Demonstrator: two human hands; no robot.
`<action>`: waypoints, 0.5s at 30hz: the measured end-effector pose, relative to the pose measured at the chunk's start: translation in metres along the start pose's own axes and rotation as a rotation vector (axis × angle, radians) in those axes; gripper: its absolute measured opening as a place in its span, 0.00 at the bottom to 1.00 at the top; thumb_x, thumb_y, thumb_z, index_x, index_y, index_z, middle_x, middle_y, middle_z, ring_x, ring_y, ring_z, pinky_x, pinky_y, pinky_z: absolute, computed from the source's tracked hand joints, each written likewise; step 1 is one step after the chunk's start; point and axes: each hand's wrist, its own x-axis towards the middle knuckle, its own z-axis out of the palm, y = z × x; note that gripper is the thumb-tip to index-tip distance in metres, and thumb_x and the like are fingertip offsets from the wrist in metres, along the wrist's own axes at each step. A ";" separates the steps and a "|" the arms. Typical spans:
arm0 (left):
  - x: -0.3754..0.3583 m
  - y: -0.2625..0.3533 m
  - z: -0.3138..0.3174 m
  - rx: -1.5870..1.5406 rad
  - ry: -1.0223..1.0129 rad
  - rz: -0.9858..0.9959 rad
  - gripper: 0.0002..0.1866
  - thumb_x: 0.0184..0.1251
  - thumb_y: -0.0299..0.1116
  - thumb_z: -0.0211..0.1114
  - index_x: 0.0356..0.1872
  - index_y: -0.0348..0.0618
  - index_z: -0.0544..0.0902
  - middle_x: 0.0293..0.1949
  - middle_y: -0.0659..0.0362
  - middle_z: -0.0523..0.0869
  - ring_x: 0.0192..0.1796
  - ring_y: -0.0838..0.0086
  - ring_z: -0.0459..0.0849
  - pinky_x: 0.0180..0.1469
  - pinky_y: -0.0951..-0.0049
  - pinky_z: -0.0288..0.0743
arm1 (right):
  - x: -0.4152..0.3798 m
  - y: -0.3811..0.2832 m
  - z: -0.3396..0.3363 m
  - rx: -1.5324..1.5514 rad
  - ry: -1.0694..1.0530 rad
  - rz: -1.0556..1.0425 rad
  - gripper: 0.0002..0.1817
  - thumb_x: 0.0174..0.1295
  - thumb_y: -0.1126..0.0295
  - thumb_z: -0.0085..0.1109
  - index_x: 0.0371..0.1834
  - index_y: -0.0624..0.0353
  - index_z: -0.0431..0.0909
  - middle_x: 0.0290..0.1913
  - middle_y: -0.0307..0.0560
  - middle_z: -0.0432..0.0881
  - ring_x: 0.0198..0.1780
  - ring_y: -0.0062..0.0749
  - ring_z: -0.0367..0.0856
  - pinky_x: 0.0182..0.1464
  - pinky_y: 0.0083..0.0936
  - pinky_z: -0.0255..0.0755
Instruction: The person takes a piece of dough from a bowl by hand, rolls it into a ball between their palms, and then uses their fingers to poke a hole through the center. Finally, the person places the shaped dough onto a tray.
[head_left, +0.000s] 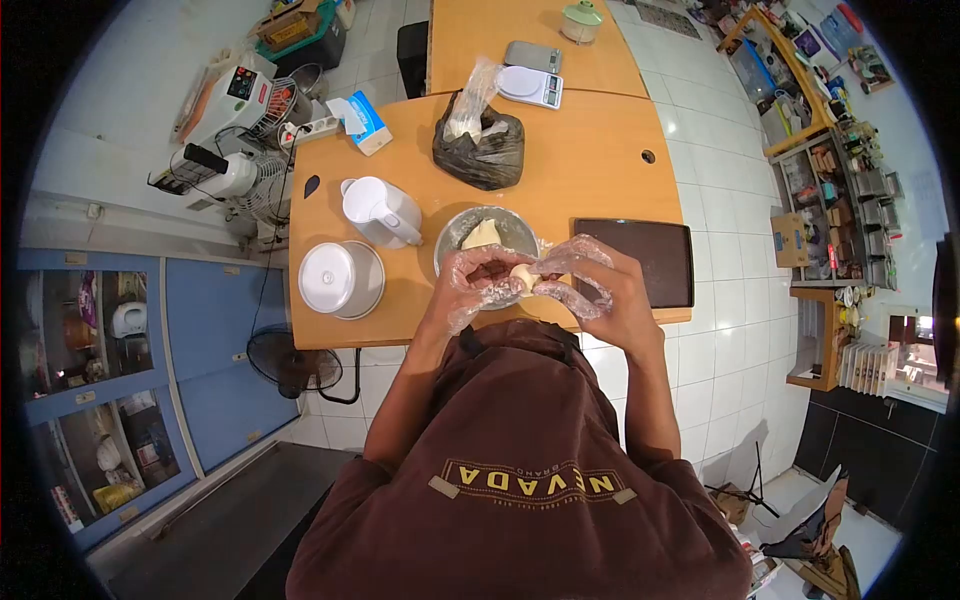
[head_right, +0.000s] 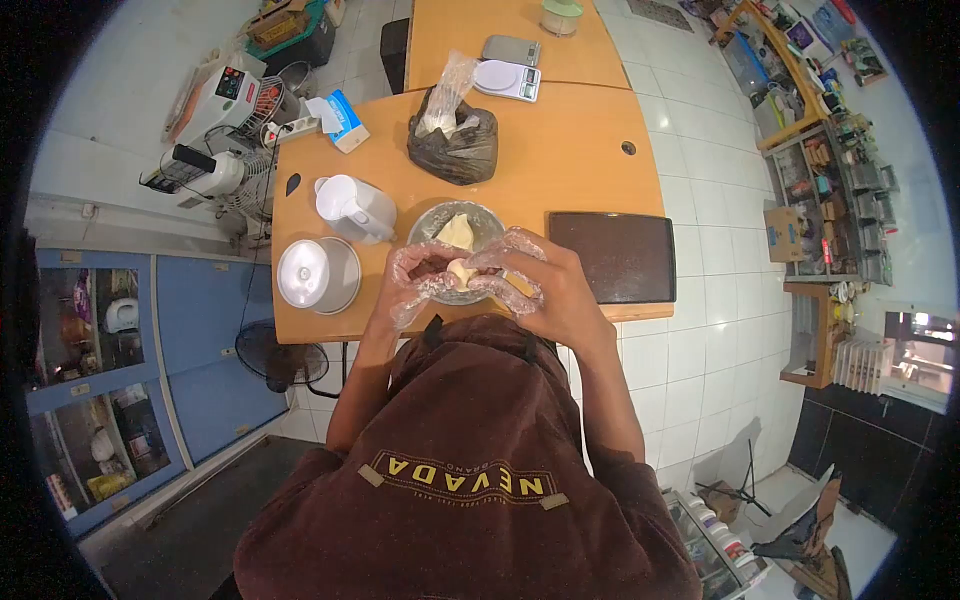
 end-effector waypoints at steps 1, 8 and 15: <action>0.000 -0.001 0.000 0.007 0.000 -0.003 0.18 0.66 0.23 0.77 0.56 0.30 0.86 0.55 0.50 0.91 0.56 0.72 0.89 0.64 0.69 0.83 | -0.002 0.003 0.000 -0.018 0.004 -0.009 0.21 0.51 0.78 0.77 0.52 0.57 0.89 0.52 0.51 0.89 0.54 0.51 0.88 0.58 0.39 0.82; 0.001 0.007 0.009 -0.005 -0.008 -0.016 0.17 0.68 0.25 0.77 0.55 0.33 0.86 0.54 0.53 0.91 0.55 0.75 0.88 0.64 0.71 0.81 | -0.007 0.007 0.004 -0.053 0.046 -0.027 0.22 0.49 0.78 0.77 0.51 0.56 0.90 0.51 0.51 0.89 0.53 0.51 0.88 0.57 0.40 0.82; 0.003 0.001 0.011 -0.091 -0.014 -0.008 0.18 0.69 0.27 0.77 0.56 0.33 0.86 0.52 0.55 0.90 0.55 0.75 0.88 0.63 0.72 0.81 | -0.003 -0.004 0.002 -0.028 0.074 -0.012 0.20 0.51 0.80 0.76 0.50 0.57 0.90 0.49 0.51 0.89 0.51 0.50 0.89 0.55 0.38 0.83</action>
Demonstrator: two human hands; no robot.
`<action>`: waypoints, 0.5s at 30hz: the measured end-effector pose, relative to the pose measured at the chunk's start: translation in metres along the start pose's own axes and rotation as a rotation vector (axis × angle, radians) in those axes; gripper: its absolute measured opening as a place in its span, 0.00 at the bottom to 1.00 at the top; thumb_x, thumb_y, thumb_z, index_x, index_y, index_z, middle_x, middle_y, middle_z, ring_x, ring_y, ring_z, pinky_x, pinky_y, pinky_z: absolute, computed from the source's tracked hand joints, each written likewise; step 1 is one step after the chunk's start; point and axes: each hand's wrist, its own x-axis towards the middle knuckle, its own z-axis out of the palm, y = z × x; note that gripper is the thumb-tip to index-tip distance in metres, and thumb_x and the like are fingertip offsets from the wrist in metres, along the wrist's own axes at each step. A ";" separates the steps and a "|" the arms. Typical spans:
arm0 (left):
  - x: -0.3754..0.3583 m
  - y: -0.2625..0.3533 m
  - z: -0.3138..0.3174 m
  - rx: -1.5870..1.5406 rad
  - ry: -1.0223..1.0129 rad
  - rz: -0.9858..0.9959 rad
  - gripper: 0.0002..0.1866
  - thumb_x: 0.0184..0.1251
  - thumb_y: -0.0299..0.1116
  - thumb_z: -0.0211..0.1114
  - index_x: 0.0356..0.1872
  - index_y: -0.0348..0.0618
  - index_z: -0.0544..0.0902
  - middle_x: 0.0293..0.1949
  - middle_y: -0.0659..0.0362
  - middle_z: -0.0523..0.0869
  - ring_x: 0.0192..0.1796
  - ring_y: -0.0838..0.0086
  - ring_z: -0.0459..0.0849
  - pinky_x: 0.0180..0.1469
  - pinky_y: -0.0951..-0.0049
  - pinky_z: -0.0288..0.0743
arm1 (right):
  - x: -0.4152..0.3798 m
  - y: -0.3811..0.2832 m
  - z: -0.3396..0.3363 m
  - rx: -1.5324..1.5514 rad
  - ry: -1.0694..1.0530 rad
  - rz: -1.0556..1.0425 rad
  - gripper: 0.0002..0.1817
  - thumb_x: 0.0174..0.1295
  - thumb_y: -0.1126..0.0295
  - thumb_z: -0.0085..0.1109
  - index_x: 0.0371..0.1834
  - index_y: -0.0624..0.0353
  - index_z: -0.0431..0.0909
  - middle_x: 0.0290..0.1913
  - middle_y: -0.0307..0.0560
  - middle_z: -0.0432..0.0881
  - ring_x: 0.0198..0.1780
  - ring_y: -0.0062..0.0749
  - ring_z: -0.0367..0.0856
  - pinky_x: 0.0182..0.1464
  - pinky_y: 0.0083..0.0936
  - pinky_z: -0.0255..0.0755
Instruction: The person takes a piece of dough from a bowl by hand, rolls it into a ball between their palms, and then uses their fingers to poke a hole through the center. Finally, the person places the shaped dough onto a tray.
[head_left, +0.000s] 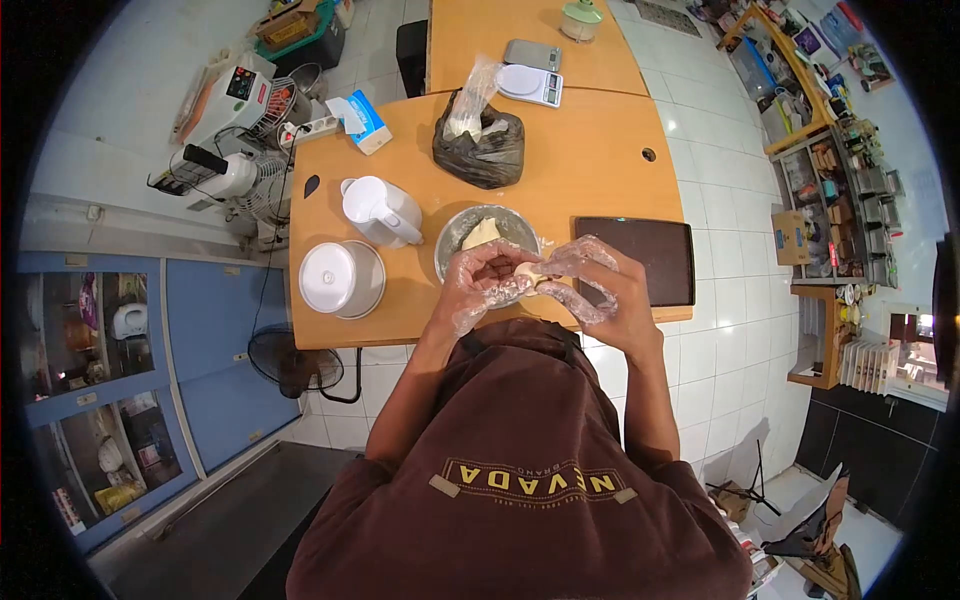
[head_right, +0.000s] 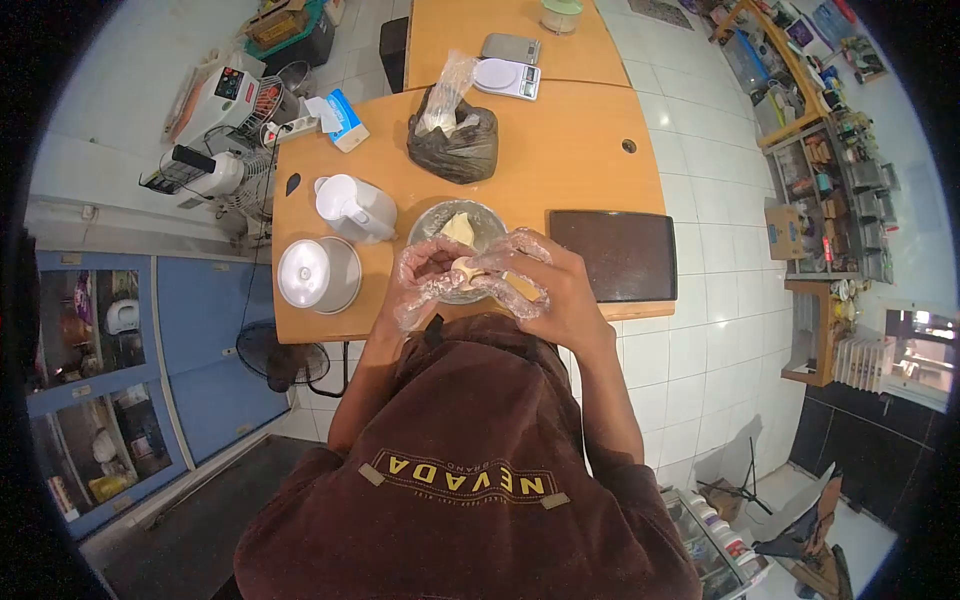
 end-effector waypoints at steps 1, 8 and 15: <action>0.001 0.001 0.002 0.002 0.001 0.000 0.18 0.69 0.27 0.77 0.56 0.32 0.85 0.52 0.55 0.90 0.55 0.75 0.88 0.63 0.71 0.81 | -0.001 0.003 0.001 -0.011 0.008 -0.013 0.20 0.51 0.80 0.76 0.50 0.57 0.90 0.49 0.51 0.89 0.51 0.50 0.89 0.55 0.38 0.83; 0.002 -0.002 0.008 -0.147 0.017 0.015 0.21 0.69 0.24 0.76 0.60 0.30 0.83 0.56 0.52 0.89 0.57 0.73 0.88 0.66 0.69 0.83 | 0.001 0.009 0.010 -0.043 0.115 -0.069 0.13 0.53 0.80 0.77 0.43 0.64 0.90 0.43 0.53 0.89 0.44 0.46 0.89 0.48 0.35 0.82; 0.001 0.007 0.015 -0.010 0.050 0.056 0.24 0.67 0.21 0.76 0.64 0.30 0.82 0.58 0.51 0.89 0.59 0.71 0.88 0.67 0.66 0.83 | 0.005 0.003 0.003 0.016 0.133 -0.019 0.13 0.55 0.77 0.79 0.44 0.64 0.90 0.43 0.54 0.89 0.45 0.44 0.89 0.49 0.33 0.82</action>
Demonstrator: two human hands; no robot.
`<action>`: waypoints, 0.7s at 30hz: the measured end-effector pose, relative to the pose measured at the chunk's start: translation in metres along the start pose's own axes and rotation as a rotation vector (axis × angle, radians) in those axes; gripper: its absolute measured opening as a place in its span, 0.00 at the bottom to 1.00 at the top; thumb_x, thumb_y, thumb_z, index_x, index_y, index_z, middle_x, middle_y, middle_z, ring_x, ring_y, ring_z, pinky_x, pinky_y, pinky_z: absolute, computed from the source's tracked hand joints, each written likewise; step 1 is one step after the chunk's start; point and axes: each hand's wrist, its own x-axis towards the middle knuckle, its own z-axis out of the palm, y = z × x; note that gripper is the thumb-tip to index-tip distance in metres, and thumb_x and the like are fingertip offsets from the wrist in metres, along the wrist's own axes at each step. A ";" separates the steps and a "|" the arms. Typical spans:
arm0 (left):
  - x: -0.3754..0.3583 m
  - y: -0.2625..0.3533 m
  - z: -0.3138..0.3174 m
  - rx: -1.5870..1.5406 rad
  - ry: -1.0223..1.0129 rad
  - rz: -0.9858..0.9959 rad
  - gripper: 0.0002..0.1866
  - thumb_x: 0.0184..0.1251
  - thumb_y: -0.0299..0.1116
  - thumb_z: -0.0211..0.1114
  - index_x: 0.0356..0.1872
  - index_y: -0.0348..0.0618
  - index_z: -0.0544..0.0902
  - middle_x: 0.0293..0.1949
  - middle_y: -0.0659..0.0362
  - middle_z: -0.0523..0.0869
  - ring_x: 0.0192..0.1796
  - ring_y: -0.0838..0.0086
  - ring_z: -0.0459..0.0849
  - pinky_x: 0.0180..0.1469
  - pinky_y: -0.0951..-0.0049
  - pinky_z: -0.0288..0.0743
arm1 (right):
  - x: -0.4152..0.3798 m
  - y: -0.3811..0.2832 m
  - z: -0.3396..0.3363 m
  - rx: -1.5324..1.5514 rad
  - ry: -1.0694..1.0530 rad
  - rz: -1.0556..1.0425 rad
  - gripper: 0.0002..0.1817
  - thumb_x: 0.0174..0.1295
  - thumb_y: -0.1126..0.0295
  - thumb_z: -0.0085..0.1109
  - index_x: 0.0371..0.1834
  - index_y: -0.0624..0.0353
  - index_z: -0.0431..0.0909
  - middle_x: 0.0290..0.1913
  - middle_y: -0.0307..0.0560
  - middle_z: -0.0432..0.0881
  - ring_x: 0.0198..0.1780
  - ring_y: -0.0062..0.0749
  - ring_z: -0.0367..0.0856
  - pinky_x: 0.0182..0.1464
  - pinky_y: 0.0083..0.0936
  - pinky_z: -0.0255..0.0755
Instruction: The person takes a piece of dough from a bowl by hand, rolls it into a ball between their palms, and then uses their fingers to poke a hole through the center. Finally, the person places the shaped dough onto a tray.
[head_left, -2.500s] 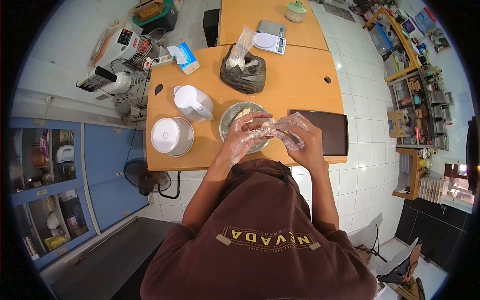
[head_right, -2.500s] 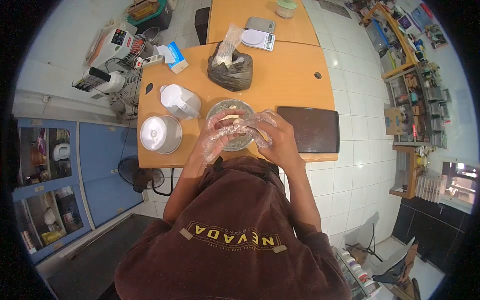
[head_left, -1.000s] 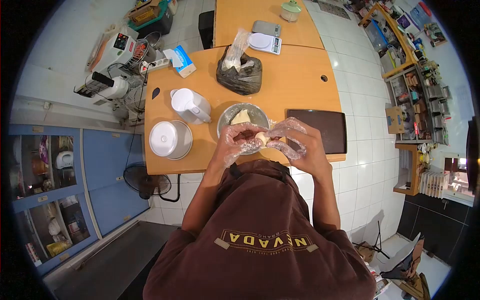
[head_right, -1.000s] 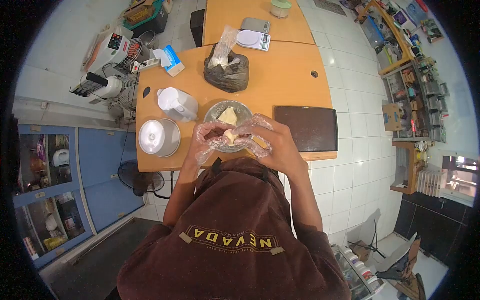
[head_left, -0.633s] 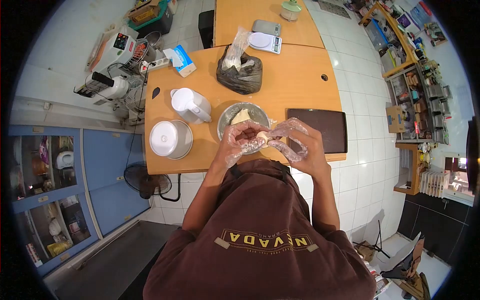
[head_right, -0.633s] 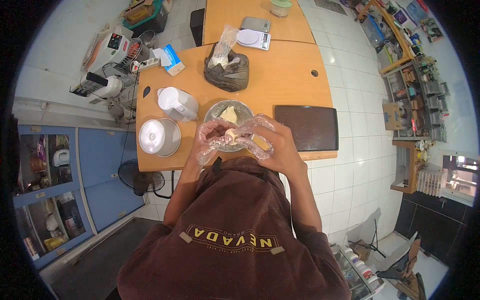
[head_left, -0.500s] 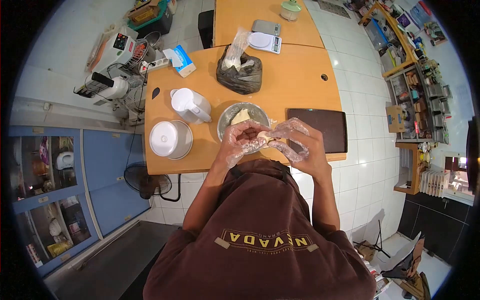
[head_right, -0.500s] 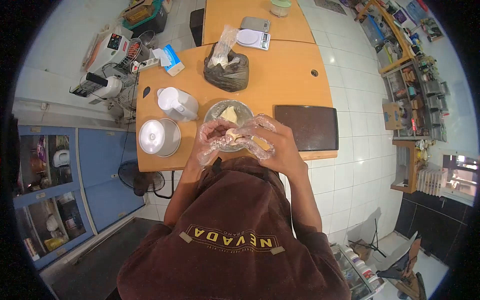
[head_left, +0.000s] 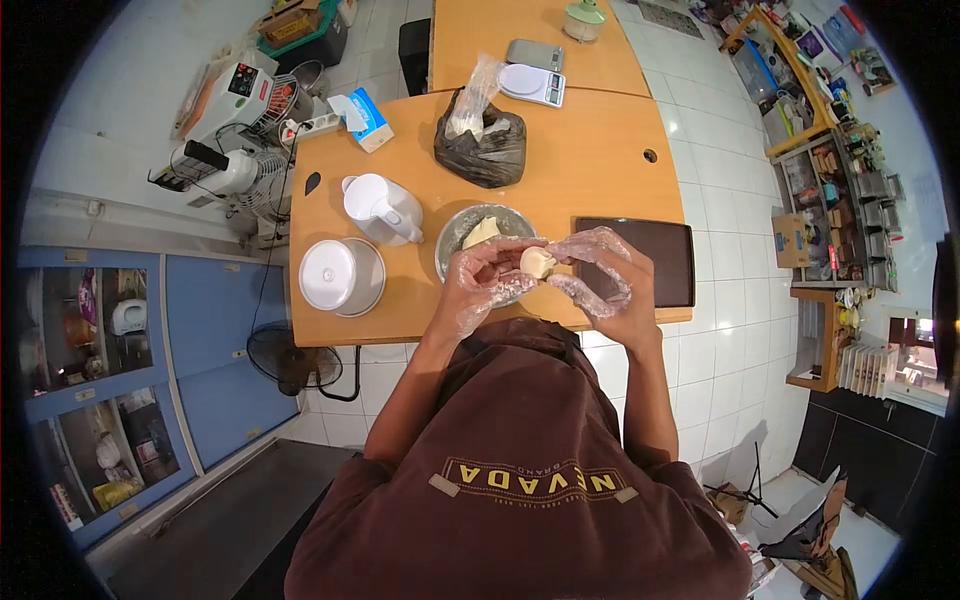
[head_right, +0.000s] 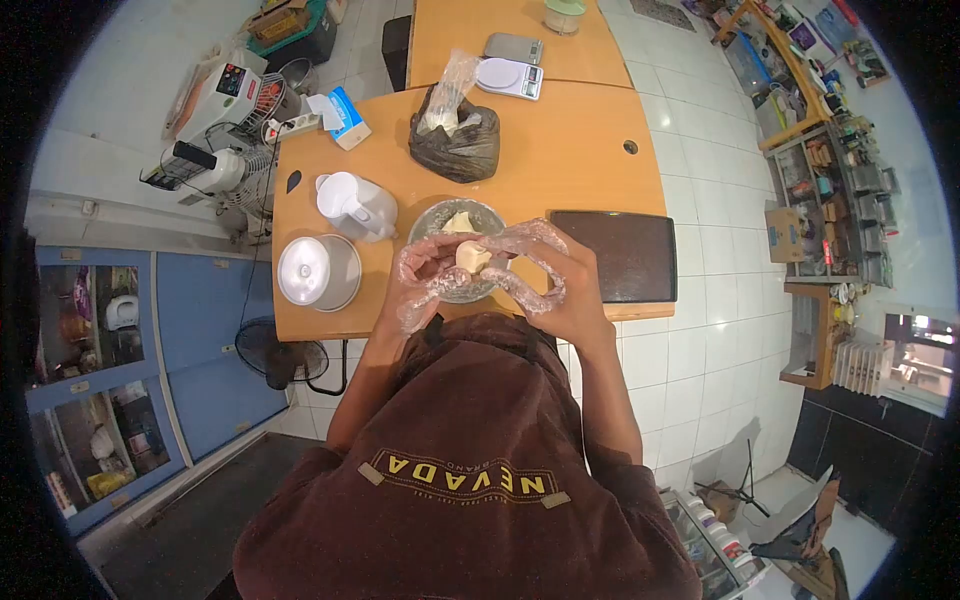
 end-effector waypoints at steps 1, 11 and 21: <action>0.000 0.000 -0.001 0.011 -0.003 -0.001 0.24 0.67 0.21 0.76 0.64 0.31 0.83 0.58 0.51 0.89 0.59 0.71 0.88 0.67 0.66 0.84 | 0.001 -0.002 0.000 -0.002 -0.007 -0.004 0.13 0.55 0.77 0.79 0.44 0.64 0.90 0.43 0.54 0.90 0.45 0.44 0.89 0.49 0.34 0.82; 0.000 -0.004 -0.002 0.003 0.027 -0.015 0.23 0.69 0.22 0.75 0.63 0.30 0.82 0.57 0.52 0.89 0.57 0.70 0.89 0.61 0.68 0.87 | -0.011 0.012 0.012 -0.111 0.023 -0.065 0.18 0.52 0.80 0.77 0.48 0.60 0.90 0.47 0.54 0.90 0.48 0.48 0.90 0.51 0.36 0.84; -0.001 -0.018 -0.012 -0.145 0.010 -0.026 0.20 0.81 0.31 0.65 0.65 0.27 0.79 0.55 0.45 0.89 0.49 0.62 0.94 0.53 0.63 0.91 | -0.005 0.004 0.005 -0.060 -0.073 0.029 0.20 0.57 0.76 0.75 0.55 0.58 0.89 0.51 0.55 0.89 0.52 0.50 0.89 0.55 0.37 0.82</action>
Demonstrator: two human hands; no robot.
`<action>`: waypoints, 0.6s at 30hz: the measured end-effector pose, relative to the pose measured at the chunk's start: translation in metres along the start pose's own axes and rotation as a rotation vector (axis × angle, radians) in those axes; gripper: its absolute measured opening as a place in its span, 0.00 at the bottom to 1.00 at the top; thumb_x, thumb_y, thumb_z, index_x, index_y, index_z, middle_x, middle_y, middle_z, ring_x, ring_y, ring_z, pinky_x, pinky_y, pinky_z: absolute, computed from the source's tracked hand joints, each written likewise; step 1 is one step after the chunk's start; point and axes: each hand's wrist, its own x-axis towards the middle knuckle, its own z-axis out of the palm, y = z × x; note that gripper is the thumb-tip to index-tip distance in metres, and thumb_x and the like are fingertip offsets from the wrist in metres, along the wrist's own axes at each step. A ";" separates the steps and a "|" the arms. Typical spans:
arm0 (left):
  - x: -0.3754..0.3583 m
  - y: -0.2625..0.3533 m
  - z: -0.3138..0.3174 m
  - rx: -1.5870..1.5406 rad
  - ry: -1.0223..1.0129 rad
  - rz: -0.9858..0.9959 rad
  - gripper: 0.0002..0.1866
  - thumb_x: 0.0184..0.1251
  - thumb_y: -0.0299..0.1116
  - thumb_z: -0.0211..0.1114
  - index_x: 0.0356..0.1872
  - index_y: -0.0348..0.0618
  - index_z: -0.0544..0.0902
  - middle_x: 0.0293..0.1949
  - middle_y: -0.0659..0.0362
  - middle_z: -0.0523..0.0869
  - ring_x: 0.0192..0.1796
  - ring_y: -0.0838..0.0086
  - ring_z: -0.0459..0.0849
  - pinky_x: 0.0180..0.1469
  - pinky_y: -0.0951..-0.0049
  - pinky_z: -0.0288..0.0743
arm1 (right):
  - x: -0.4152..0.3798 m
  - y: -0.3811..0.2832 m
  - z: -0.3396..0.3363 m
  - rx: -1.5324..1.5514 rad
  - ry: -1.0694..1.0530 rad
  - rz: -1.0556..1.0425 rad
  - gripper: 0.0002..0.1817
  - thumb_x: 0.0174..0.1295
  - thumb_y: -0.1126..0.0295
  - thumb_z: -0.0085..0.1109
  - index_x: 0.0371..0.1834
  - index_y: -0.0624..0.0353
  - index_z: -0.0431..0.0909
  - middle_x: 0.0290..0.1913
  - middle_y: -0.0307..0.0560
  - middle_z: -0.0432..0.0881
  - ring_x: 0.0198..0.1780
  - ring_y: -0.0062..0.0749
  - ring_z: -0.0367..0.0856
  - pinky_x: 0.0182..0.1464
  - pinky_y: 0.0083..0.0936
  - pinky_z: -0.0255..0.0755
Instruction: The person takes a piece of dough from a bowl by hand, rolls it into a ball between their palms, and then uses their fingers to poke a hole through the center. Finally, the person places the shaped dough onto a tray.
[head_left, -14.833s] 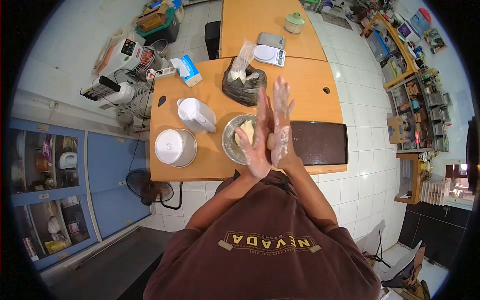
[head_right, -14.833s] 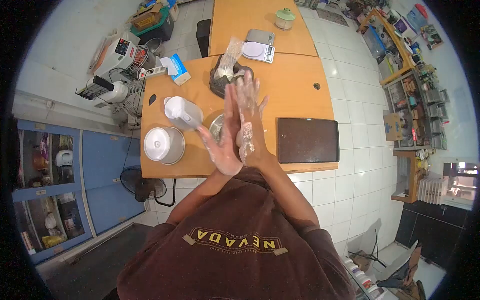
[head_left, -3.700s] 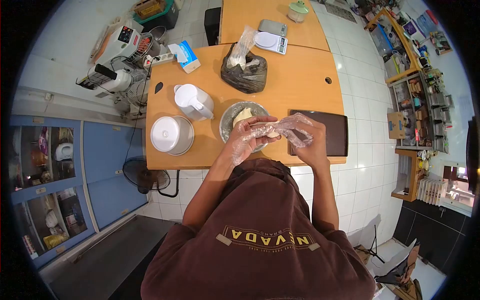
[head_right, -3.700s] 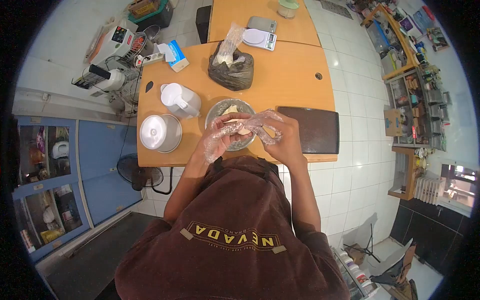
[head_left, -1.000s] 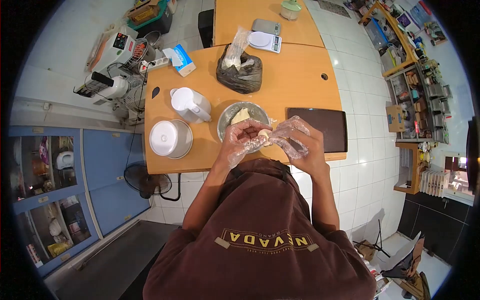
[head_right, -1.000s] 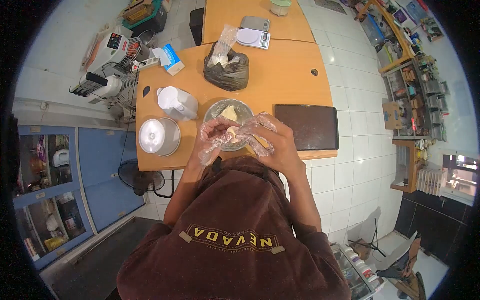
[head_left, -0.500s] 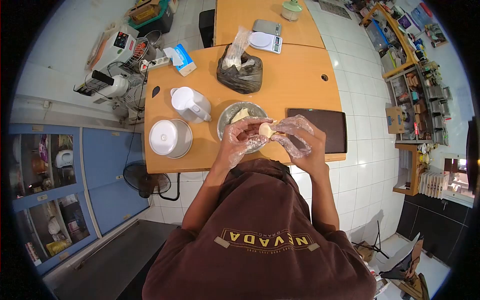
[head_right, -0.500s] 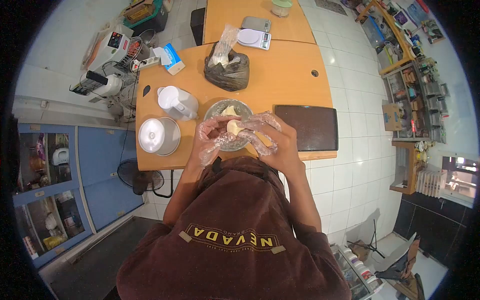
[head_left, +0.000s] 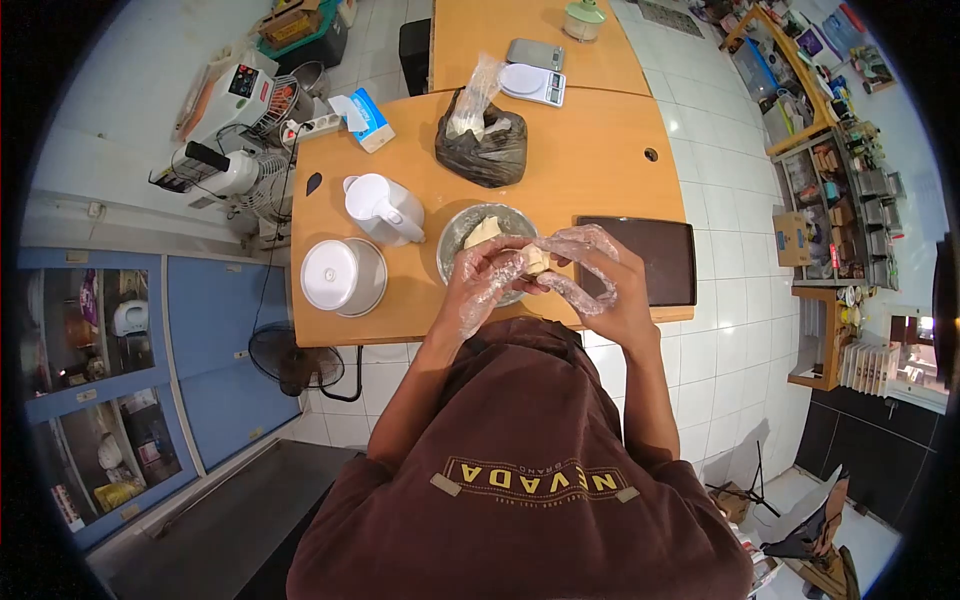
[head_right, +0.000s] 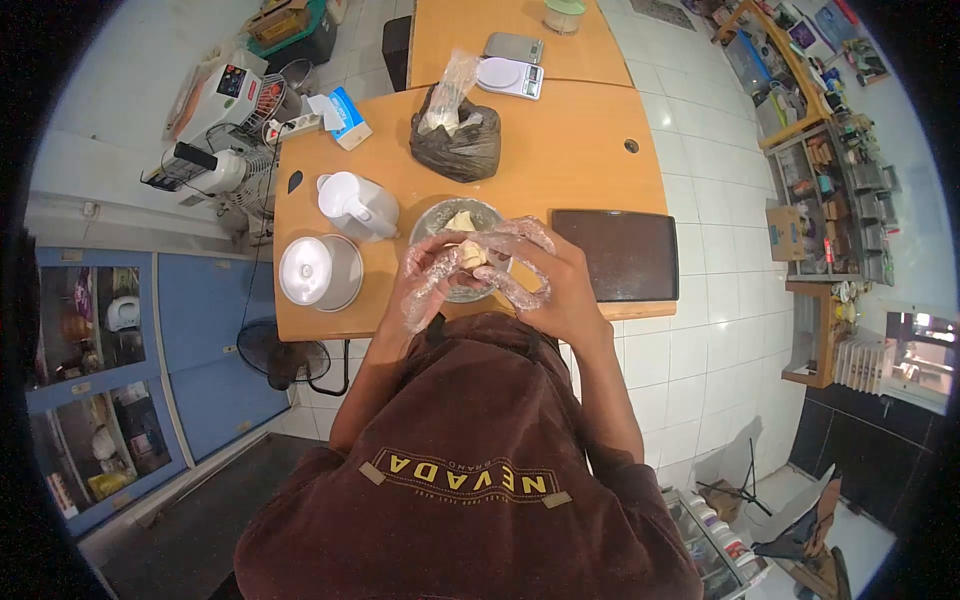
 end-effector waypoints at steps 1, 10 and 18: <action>-0.001 0.000 0.001 0.029 0.010 -0.009 0.20 0.82 0.31 0.65 0.65 0.26 0.79 0.55 0.44 0.89 0.47 0.61 0.94 0.52 0.63 0.91 | 0.001 -0.001 0.000 -0.006 -0.009 -0.002 0.20 0.57 0.77 0.75 0.54 0.58 0.89 0.51 0.54 0.89 0.52 0.50 0.89 0.55 0.37 0.82; -0.001 0.008 0.007 0.122 -0.029 -0.023 0.22 0.82 0.32 0.64 0.67 0.26 0.78 0.57 0.46 0.89 0.50 0.61 0.94 0.59 0.64 0.89 | 0.000 0.010 0.006 0.011 0.071 -0.025 0.15 0.57 0.79 0.74 0.49 0.59 0.91 0.47 0.53 0.90 0.48 0.49 0.90 0.53 0.36 0.83; 0.000 0.005 0.007 0.050 0.046 0.052 0.22 0.76 0.25 0.69 0.67 0.33 0.79 0.59 0.49 0.88 0.61 0.67 0.88 0.66 0.64 0.85 | 0.001 -0.006 0.019 -0.019 0.224 0.013 0.11 0.56 0.81 0.77 0.43 0.64 0.90 0.47 0.51 0.91 0.50 0.45 0.90 0.56 0.37 0.81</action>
